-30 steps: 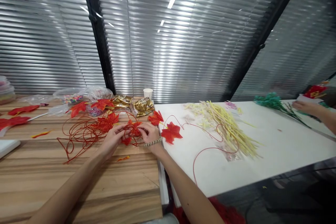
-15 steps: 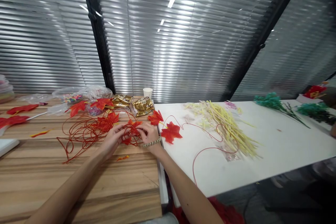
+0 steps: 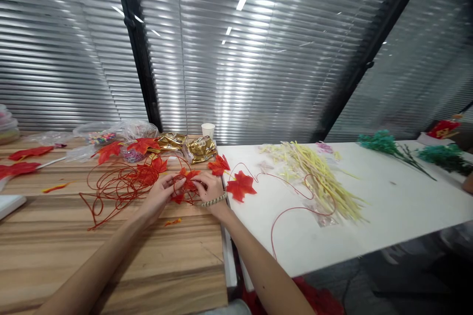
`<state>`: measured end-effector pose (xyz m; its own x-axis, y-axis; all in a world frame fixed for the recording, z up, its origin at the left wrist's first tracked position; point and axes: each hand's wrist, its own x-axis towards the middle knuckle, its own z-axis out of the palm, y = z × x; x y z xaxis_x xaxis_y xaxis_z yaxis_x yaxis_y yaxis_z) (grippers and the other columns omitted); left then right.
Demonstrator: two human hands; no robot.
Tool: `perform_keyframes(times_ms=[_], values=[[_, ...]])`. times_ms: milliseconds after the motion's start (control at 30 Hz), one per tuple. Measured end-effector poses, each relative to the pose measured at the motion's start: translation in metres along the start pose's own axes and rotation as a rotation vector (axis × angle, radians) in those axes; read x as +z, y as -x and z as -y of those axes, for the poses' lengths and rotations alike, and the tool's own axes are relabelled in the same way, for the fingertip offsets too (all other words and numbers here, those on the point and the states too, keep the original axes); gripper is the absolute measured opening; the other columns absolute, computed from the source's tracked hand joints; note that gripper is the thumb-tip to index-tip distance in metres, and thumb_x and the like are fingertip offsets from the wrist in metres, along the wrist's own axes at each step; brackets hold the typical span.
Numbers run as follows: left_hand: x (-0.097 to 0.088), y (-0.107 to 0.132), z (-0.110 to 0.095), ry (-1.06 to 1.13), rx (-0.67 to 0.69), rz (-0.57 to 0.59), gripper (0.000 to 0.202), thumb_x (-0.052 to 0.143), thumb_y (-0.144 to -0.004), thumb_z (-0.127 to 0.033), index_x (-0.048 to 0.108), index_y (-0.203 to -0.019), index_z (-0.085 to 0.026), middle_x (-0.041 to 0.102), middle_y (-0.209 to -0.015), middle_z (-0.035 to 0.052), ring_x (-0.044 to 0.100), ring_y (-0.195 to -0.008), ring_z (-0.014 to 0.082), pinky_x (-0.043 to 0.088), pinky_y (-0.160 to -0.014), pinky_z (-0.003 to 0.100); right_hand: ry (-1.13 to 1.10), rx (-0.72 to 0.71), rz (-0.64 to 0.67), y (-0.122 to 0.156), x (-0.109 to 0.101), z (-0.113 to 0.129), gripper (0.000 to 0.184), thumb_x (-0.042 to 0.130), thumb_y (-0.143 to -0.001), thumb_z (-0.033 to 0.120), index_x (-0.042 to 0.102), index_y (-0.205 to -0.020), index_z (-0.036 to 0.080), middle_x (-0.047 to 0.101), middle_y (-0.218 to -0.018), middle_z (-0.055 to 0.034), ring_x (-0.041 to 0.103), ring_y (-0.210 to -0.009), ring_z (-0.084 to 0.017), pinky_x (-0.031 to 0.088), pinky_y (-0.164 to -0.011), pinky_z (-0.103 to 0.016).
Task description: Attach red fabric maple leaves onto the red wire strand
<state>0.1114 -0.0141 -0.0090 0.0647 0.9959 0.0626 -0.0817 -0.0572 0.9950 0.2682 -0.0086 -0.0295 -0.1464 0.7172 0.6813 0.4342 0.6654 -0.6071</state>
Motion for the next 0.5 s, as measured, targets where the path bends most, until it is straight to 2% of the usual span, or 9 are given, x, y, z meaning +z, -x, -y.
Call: perform_keyframes(times_ms=[333, 500], values=[[-0.0048, -0.0033, 0.0064, -0.062, 0.005, 0.002, 0.031, 0.073, -0.063, -0.037, 0.066, -0.086, -0.018, 0.064, -0.077, 0.0012, 0.056, -0.065, 0.0127, 0.041, -0.056, 0.022, 0.017, -0.001, 0.019, 0.0002, 0.0015, -0.0008, 0.018, 0.051, -0.081, 0.011, 0.067, -0.085, 0.018, 0.066, -0.083, -0.0048, 0.059, -0.080, -0.016, 0.047, -0.075, -0.028], [-0.0037, -0.0035, 0.0060, -0.065, 0.026, 0.007, 0.032, 0.074, -0.061, -0.038, 0.065, -0.084, -0.016, 0.063, -0.070, 0.0005, 0.057, -0.065, 0.0141, 0.042, -0.057, 0.023, 0.034, 0.000, 0.013, 0.0009, 0.0022, -0.0012, 0.017, 0.052, -0.081, 0.010, 0.067, -0.085, 0.018, 0.065, -0.081, -0.0044, 0.059, -0.079, -0.016, 0.046, -0.075, -0.027]])
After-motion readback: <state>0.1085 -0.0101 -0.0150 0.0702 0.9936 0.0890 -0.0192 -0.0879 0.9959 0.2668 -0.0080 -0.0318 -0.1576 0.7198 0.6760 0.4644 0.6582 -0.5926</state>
